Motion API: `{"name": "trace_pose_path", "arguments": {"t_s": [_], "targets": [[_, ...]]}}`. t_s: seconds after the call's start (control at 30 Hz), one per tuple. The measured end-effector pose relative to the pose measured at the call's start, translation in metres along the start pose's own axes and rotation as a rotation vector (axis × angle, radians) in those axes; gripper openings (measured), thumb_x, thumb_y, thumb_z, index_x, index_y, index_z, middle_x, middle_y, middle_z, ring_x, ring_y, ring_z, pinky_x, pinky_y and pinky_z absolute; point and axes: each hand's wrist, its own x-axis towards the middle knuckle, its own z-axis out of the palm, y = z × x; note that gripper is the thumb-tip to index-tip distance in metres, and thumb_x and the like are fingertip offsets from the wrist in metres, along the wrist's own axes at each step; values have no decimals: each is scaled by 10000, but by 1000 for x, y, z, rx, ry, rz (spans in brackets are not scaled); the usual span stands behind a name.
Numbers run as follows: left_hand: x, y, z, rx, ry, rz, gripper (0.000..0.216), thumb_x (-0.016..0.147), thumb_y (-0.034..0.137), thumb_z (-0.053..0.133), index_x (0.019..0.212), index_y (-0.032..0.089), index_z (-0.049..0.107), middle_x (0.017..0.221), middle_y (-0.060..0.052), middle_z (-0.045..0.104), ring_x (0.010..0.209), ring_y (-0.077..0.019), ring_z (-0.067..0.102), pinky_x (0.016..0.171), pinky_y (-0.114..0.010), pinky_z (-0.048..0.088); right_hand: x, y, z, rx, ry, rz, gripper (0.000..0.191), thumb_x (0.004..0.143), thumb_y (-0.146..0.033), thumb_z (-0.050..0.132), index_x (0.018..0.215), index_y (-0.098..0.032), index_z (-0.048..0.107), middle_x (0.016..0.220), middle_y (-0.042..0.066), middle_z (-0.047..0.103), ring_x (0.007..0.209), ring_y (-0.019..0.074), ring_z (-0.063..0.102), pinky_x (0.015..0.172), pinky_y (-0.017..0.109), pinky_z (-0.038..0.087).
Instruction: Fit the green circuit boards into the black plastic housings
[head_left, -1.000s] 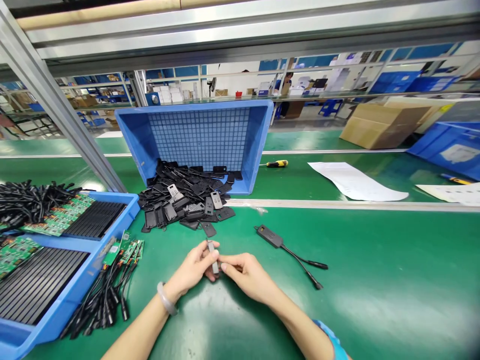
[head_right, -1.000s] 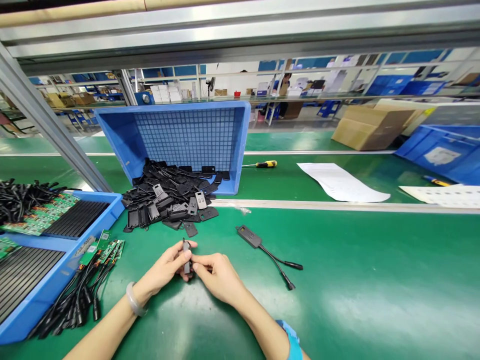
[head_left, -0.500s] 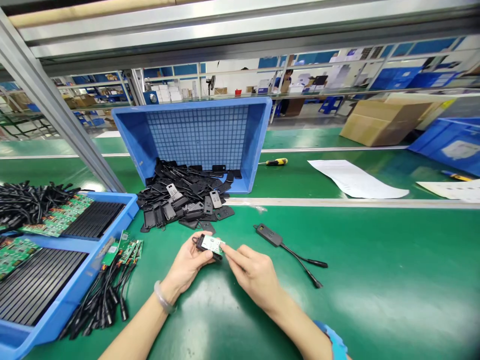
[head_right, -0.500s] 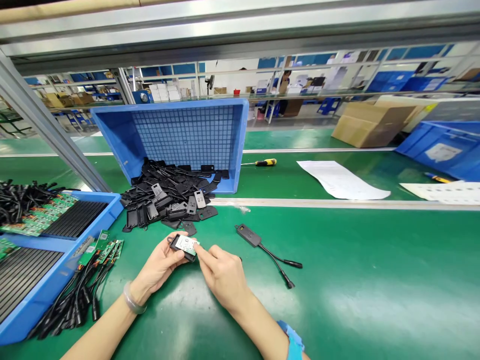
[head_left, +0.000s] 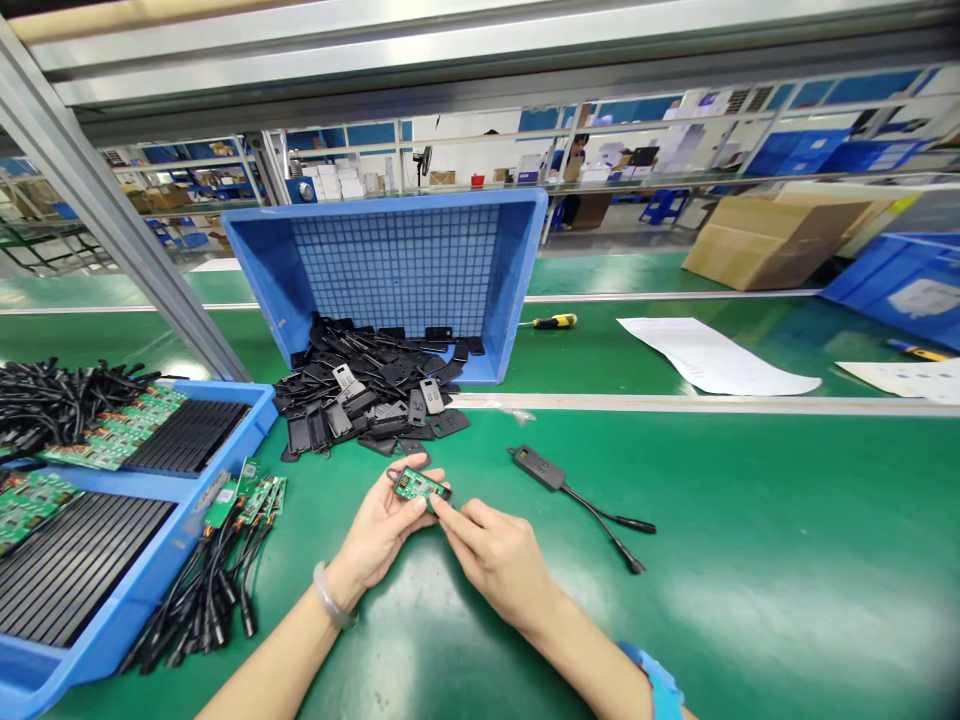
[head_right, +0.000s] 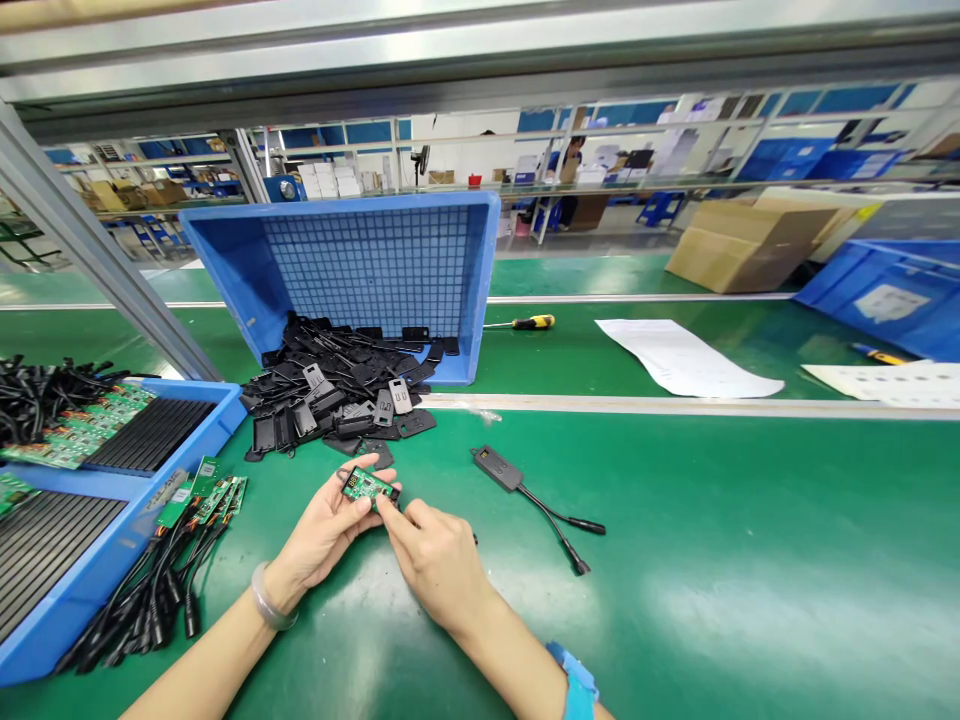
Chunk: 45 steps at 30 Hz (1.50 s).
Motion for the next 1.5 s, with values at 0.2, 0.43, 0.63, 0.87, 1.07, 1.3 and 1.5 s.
{"name": "trace_pose_path", "arguments": {"t_s": [0.2,0.43,0.63,0.87,1.07,1.3,1.5], "targets": [[2,-12,6,-41,144,16,506,841,300,630,1226,92,378,1254,-179,490,1126,-261,522,917,-392,462,-3,-2,7,-28,-36,2,311,939,-209,431,1193,-177,607,715,21,513,588,101,492,545,252,332],[5,-18,5,137,289,100,485,818,407,631,1103,86,405,1130,-166,565,999,-235,580,814,-360,496,2,-3,16,708,-315,633,291,796,-304,595,966,-131,435,629,-35,481,515,76,451,509,191,352],[3,-21,0,425,273,303,360,894,383,531,1065,89,413,1052,-142,593,980,-207,581,887,-399,469,10,1,13,793,-505,770,353,792,-432,521,674,-107,454,601,2,397,557,70,322,521,210,241],[2,-17,0,252,194,213,448,862,416,572,1099,107,350,1066,-155,580,967,-228,592,811,-388,494,5,4,18,778,-358,620,450,826,-511,478,701,-111,642,680,46,523,635,100,427,600,221,288],[0,-12,3,64,190,83,523,797,420,650,1090,117,341,1051,-152,584,950,-251,603,741,-341,503,5,7,19,840,-355,581,432,837,-504,494,731,-133,688,704,52,546,681,110,469,644,221,327],[-4,-24,9,360,256,320,394,898,403,526,1087,99,360,1067,-157,584,995,-202,583,881,-391,475,6,4,18,639,-342,622,358,860,-392,495,670,-136,658,651,23,526,610,82,431,600,223,282],[1,-18,10,265,253,157,524,831,453,590,1138,84,380,998,-140,594,863,-177,598,778,-320,489,6,2,18,607,-329,555,351,843,-385,541,619,-122,601,626,10,515,583,65,430,571,206,288]]}}
